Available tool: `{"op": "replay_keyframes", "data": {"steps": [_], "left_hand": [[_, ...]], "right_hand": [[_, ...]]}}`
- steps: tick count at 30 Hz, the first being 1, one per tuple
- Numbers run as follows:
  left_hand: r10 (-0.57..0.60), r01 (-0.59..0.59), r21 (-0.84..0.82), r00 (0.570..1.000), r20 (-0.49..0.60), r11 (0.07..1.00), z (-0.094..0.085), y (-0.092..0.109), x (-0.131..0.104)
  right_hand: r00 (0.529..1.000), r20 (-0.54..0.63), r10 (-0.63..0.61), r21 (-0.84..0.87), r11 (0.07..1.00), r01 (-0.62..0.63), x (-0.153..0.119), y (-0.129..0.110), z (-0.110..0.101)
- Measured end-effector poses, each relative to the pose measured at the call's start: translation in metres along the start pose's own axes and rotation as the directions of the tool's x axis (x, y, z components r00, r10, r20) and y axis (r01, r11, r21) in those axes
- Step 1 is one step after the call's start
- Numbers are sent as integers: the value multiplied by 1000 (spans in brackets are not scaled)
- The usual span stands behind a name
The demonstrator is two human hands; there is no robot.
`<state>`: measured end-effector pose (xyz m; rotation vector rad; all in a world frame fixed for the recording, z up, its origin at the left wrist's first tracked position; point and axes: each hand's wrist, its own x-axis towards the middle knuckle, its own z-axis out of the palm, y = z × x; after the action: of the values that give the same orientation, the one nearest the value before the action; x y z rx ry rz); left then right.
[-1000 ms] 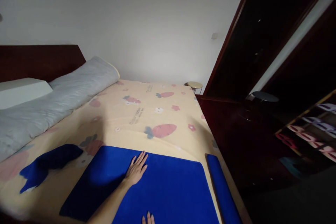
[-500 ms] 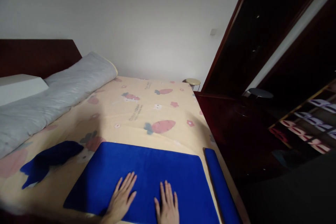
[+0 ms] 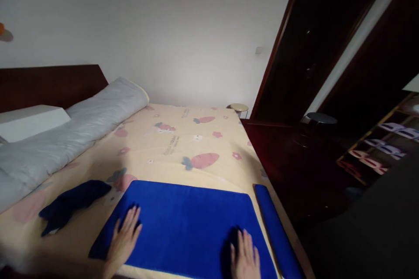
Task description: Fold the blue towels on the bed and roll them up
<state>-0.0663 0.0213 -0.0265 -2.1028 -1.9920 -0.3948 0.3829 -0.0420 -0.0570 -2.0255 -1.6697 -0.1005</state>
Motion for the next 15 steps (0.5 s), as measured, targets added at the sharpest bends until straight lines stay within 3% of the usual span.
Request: {"op": "replay_keyframes", "data": {"steps": [2,4,6,7,8,10,13,15], "left_hand": [[120,-116,-75,991,59,990,2,63,16],[221,-203,-155,970,104,967,7,123,27],[316,-277,-226,935,161,934,14,159,33],[353,-303,-250,918,184,920,18,163,34],[367,-312,-259,908,203,914,21,156,34],[304,-256,-222,926,221,941,29,111,30],[-2,11,-57,987,159,998,36,5,17],[-71,71,-4,995,70,997,37,-53,10]], "right_hand": [[986,93,-136,68,989,130,21,-58,13],[944,206,-258,152,961,229,37,-113,28],[901,285,-327,203,939,276,46,-142,42],[889,307,-341,209,935,286,48,-142,46],[888,315,-336,198,938,285,48,-131,48],[917,286,-278,138,959,247,44,-83,45],[981,151,-126,33,992,122,33,18,25],[985,135,-104,44,994,98,27,65,12]]}}
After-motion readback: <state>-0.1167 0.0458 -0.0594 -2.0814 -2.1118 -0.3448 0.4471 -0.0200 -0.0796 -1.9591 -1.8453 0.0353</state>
